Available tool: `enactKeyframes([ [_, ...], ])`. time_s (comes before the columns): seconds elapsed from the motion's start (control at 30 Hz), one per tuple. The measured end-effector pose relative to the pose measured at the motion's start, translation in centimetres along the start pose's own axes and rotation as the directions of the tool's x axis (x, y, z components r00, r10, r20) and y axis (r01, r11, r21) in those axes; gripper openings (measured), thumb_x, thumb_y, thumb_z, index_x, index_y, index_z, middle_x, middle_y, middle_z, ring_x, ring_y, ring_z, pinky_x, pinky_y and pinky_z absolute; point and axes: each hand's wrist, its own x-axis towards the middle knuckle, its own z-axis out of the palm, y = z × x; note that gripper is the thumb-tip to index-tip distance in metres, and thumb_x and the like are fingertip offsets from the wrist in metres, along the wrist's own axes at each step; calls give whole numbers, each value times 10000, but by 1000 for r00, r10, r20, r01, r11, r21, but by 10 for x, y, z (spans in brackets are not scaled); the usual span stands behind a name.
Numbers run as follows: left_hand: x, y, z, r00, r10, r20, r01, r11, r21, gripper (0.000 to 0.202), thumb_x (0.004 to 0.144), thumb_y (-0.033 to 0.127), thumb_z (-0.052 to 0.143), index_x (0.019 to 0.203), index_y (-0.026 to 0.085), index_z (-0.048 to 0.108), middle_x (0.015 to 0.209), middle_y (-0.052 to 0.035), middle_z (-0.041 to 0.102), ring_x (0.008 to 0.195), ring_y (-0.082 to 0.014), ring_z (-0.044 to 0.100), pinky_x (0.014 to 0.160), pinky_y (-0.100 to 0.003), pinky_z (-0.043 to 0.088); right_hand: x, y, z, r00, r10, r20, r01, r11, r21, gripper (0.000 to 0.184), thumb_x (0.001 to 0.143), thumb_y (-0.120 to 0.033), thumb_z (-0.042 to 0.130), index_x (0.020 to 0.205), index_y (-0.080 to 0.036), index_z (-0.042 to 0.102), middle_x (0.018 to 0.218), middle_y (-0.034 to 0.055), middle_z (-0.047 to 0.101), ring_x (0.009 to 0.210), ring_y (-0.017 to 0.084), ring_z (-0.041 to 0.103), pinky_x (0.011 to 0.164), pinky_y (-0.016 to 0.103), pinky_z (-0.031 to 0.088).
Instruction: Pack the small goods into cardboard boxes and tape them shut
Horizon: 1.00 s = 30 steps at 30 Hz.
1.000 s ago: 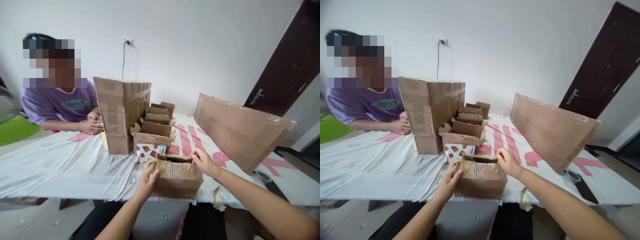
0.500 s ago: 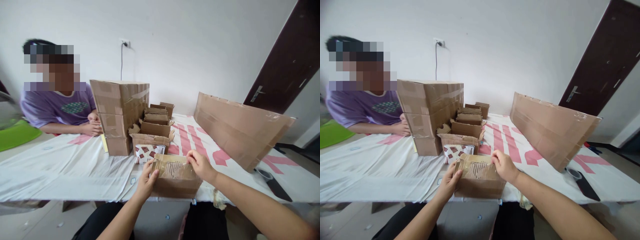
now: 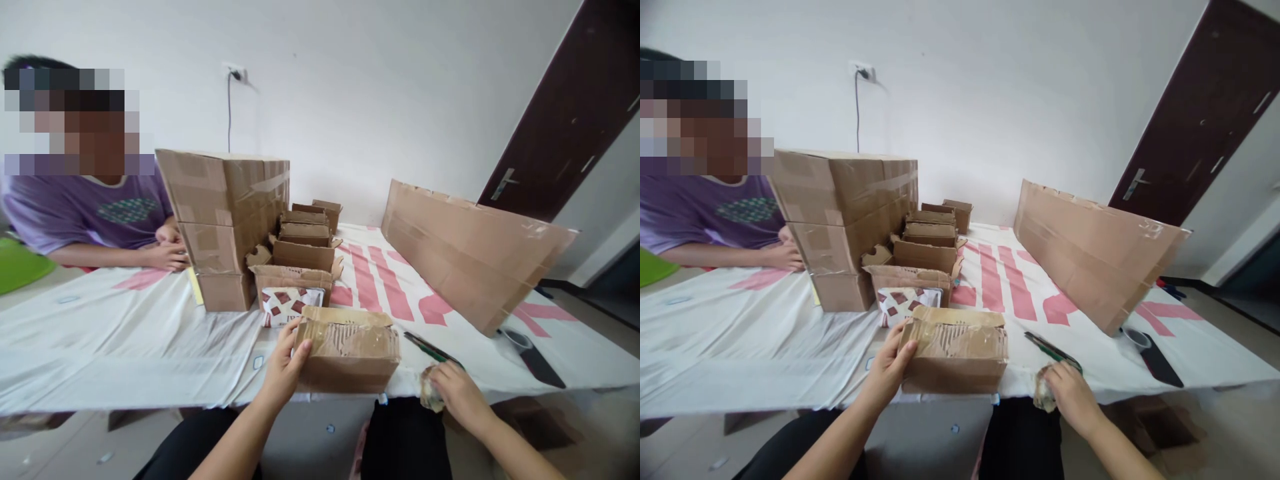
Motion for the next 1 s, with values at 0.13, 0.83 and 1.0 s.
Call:
enactKeyframes([
  [0.13,1,-2,3,1000,8,-19,-8,1000,-7,387,867,474,473,1024,174,659,1246,-104,521,1214,-278,477,1049,-428,368,-28,-8,20,990,124,-66,-117,988,100,300,836,-93,415,996,-247,618,964,73,656,916,235,626,783,407,548],
  [0.83,6,7,-5,979,198,50,-204,961,188,331,896,325,392,1174,201,521,1198,-115,537,1184,-283,452,1022,-475,348,136,-59,-69,992,92,-85,-48,905,423,164,886,-204,463,953,-211,612,923,63,638,858,193,597,764,351,505],
  [1.0,5,4,-4,981,185,56,-193,966,175,340,901,325,367,1180,198,515,1200,-115,527,1180,-273,461,1018,-457,357,183,-62,-59,979,-113,168,32,906,422,253,794,-68,532,975,-207,642,994,51,641,949,178,576,865,352,463],
])
